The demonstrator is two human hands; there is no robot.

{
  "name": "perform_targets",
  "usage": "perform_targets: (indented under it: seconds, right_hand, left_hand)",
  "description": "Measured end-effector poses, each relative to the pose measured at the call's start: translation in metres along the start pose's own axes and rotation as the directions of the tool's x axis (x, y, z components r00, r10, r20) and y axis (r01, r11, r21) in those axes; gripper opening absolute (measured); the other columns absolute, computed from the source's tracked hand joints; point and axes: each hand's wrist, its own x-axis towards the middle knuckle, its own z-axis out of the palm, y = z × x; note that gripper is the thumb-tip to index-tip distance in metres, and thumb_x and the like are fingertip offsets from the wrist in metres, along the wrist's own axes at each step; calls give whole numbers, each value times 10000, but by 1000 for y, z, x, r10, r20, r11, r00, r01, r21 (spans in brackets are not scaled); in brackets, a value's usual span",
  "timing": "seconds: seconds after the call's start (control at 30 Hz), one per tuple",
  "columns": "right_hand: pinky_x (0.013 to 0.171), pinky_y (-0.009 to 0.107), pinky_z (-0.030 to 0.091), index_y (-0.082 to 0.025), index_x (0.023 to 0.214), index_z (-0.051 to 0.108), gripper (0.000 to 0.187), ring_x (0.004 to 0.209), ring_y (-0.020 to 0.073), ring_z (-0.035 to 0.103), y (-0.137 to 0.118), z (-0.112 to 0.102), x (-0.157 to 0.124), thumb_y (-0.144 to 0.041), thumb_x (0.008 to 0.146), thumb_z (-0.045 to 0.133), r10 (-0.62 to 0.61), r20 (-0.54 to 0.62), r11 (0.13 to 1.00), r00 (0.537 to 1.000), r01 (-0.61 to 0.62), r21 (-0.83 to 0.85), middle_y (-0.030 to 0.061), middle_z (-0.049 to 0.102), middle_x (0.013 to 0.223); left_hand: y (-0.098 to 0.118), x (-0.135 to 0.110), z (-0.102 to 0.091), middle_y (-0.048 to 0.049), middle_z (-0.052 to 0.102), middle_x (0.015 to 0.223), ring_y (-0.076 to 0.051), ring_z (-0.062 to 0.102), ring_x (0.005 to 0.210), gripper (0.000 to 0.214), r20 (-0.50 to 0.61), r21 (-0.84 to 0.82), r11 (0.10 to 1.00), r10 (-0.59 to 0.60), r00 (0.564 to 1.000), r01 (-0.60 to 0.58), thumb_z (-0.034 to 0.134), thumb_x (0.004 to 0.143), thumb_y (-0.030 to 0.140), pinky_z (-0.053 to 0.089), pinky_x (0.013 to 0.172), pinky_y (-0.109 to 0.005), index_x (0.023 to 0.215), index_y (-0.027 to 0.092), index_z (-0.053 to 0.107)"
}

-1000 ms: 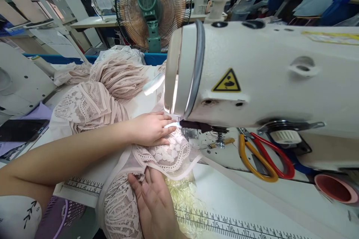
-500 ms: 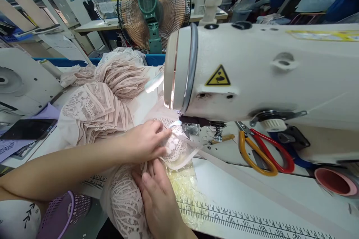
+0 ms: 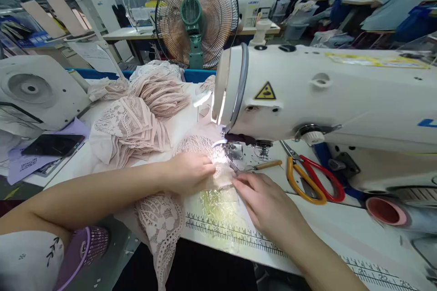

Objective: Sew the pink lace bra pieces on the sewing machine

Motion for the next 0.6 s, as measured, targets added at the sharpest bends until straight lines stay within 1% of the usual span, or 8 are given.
perform_targets:
  seconds: [0.07, 0.1, 0.2, 0.27, 0.3, 0.37, 0.43, 0.6]
  right_hand:
    - [679, 363, 565, -103, 1101, 654, 352, 906, 264, 602, -1, 5, -1, -126, 886, 375, -63, 27, 997, 998, 64, -37, 147, 642, 1010]
    - [688, 367, 563, -90, 1099, 654, 353, 910, 265, 595, -3, 6, -2, -113, 882, 377, -80, 26, 996, 996, 81, -46, 154, 637, 1011]
    - [726, 397, 544, -90, 1087, 659, 348, 958, 282, 570, -8, 5, -2, -87, 874, 384, -111, 6, 991, 994, 111, -71, 161, 624, 1065]
    - [761, 415, 522, -96, 1083, 659, 340, 990, 289, 555, -10, 5, 0, -81, 875, 390, -139, -8, 987, 990, 138, -82, 148, 628, 1107]
    - [775, 414, 510, -97, 1083, 658, 333, 1001, 287, 549, -12, 5, 2, -83, 878, 395, -153, -14, 985, 988, 152, -81, 136, 635, 1112]
    - [786, 401, 488, -95, 1091, 653, 329, 1006, 275, 542, -13, 6, 5, -84, 885, 397, -164, -24, 984, 986, 161, -73, 114, 654, 1096]
    - [785, 398, 471, -83, 1100, 648, 327, 1008, 271, 532, -15, 8, 7, -80, 889, 398, -159, -33, 986, 987, 156, -64, 103, 661, 1087]
    - [804, 410, 437, -45, 1110, 641, 330, 1025, 277, 505, -14, 13, 10, -55, 876, 409, -156, -34, 985, 987, 153, -77, 93, 657, 1122]
  left_hand:
    - [5, -1, 11, -65, 643, 775, -197, 590, 706, 362, -48, 97, 994, 59, 997, -54, 552, 859, 398, 472, 619, -305, 1081, 119, 614]
    - [3, -3, 17, -69, 636, 787, -209, 586, 727, 391, -91, 159, 982, 118, 989, -103, 556, 863, 410, 471, 641, -324, 1131, 129, 598]
    - [-11, -6, 31, -81, 652, 920, -197, 593, 833, 240, -215, 304, 927, 291, 932, -219, 460, 937, 273, 467, 765, -354, 1058, 179, 644]
    - [-21, -6, 36, -84, 647, 1101, -199, 582, 1009, 278, -264, 331, 899, 379, 887, -286, 389, 967, 213, 447, 898, -379, 1012, 176, 661]
    - [-24, -6, 36, -80, 631, 1173, -204, 557, 1094, 290, -269, 335, 886, 416, 869, -321, 378, 974, 209, 423, 962, -389, 1022, 168, 661]
    - [-29, -5, 35, -72, 630, 1206, -202, 530, 1171, 298, -241, 335, 865, 462, 853, -374, 372, 977, 194, 405, 1015, -385, 1098, 162, 642]
    - [-32, -3, 33, -73, 647, 1177, -193, 553, 1153, 305, -197, 328, 859, 469, 861, -393, 379, 975, 182, 428, 1000, -372, 1160, 185, 621]
    - [-41, 4, 31, -95, 635, 1209, -206, 567, 1153, 311, -151, 317, 863, 456, 877, -394, 403, 965, 177, 440, 1005, -411, 1179, 222, 625]
